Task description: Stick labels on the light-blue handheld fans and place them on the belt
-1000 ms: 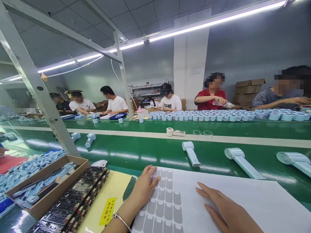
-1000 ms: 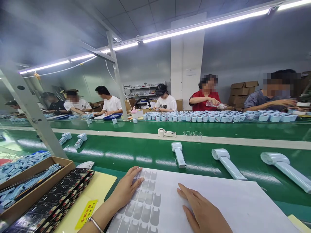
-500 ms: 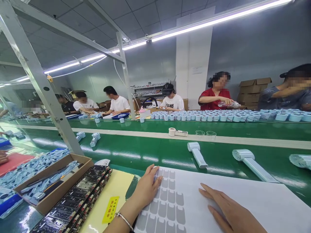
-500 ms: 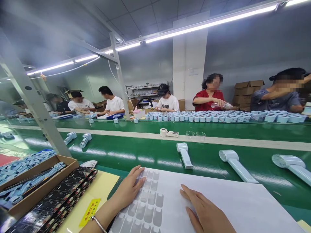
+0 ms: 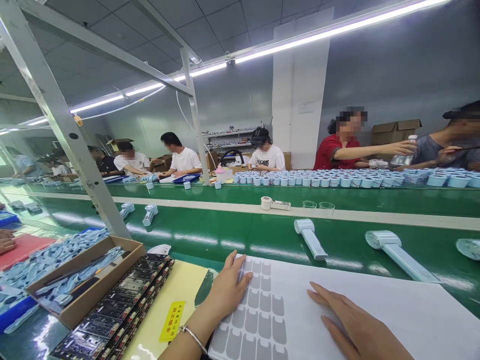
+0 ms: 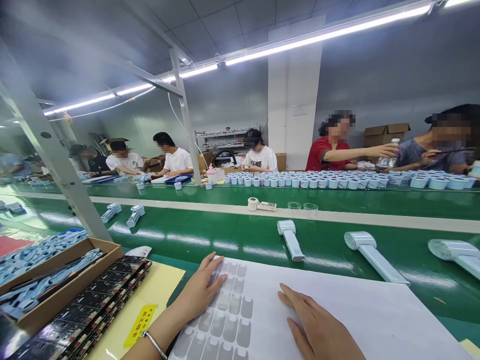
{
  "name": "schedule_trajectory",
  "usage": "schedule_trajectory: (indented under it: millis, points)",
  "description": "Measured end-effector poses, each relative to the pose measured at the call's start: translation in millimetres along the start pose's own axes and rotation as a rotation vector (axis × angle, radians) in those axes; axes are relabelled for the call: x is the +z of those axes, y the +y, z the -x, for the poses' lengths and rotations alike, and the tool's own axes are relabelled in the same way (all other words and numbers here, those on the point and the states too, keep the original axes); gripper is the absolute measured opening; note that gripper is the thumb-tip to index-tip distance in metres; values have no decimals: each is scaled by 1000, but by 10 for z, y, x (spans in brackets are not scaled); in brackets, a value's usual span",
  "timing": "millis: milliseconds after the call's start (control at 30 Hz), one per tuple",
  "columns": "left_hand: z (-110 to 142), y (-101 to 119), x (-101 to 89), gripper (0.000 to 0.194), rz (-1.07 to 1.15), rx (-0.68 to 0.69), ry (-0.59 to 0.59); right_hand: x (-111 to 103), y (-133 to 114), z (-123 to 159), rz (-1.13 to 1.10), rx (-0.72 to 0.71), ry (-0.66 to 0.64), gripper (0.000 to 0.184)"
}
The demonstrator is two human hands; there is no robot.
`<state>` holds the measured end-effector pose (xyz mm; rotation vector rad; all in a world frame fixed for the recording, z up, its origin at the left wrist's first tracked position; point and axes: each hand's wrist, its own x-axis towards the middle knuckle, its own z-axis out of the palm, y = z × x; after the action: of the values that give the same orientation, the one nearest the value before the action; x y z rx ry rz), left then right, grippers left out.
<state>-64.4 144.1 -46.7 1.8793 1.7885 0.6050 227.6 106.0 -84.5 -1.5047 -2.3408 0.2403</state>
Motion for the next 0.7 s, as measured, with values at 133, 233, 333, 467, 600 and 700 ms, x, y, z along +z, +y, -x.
schedule_trajectory:
  millis: [133, 233, 333, 467, 600, 700]
  points:
    - [3, 11, -3, 61, -7, -2, -3, 16, 12, -11, 10, 1, 9, 49]
    - [9, 23, -5, 62, -11, -7, -7, 12, 1, -27, 25, 18, -9, 51]
    - [14, 25, 0, 62, -16, -10, -6, -2, -17, -38, 32, 27, -33, 54]
    - [8, 17, 3, 62, -21, -6, -4, -22, -41, -38, 27, 32, -48, 56]
    - [4, 17, -5, 62, -26, -3, 2, -20, -38, -35, 17, 47, -58, 56]
    - [3, 12, -1, 62, -35, 2, 21, 7, -4, -35, 4, 51, -69, 55]
